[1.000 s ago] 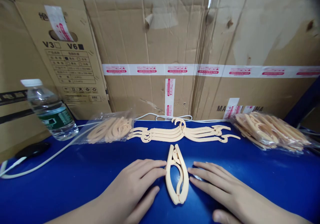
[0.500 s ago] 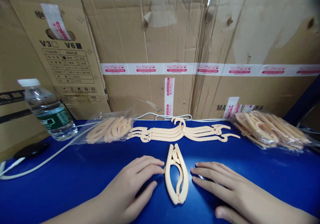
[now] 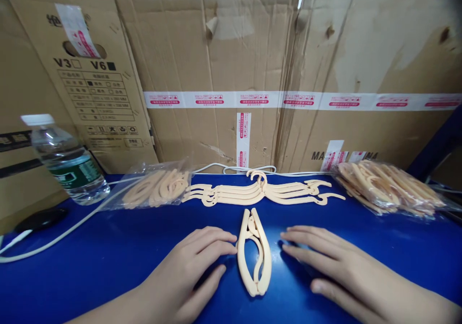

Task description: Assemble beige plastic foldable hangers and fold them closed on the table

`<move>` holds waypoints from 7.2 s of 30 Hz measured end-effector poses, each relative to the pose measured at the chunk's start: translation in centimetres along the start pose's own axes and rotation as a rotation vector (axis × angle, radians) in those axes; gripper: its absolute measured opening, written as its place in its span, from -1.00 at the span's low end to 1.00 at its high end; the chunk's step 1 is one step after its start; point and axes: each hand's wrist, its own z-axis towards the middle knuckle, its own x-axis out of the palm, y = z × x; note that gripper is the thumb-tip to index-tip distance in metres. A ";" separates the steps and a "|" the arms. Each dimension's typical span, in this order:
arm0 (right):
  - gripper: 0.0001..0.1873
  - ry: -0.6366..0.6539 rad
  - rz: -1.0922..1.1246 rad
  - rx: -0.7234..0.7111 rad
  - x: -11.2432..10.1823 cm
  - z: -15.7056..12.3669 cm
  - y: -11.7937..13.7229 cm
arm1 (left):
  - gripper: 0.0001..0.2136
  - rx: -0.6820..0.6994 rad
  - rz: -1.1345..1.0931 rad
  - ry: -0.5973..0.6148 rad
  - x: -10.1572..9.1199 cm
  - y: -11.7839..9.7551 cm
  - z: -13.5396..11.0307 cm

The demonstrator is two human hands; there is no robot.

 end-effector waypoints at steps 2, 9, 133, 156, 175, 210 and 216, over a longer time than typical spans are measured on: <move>-0.55 -0.109 -0.041 0.042 -0.2 -0.2 -1.6 | -0.67 0.003 0.018 -0.003 -0.2 -0.1 0.1; -0.49 -0.299 -0.157 0.229 0.7 -1.2 -8.3 | -0.68 0.027 0.070 -0.059 -0.4 -0.1 0.1; -0.44 -0.033 1.317 0.214 2.8 -0.8 2.8 | -0.60 -0.310 -0.886 -0.129 1.1 -3.0 0.4; -0.47 0.010 1.263 0.179 2.3 -1.4 3.0 | -0.26 -0.192 -1.060 0.142 0.7 -3.2 0.0; -0.50 0.031 1.318 0.206 2.3 -1.6 2.4 | -0.35 -0.198 -0.540 -0.087 0.7 -3.3 -0.8; -0.45 -0.128 -0.119 0.114 2.0 -0.4 1.9 | -0.45 0.153 0.044 0.228 1.0 -2.1 -0.7; -0.40 -0.235 -0.171 -0.045 3.7 -0.9 1.1 | -0.48 0.183 0.043 0.209 1.0 -2.1 -0.8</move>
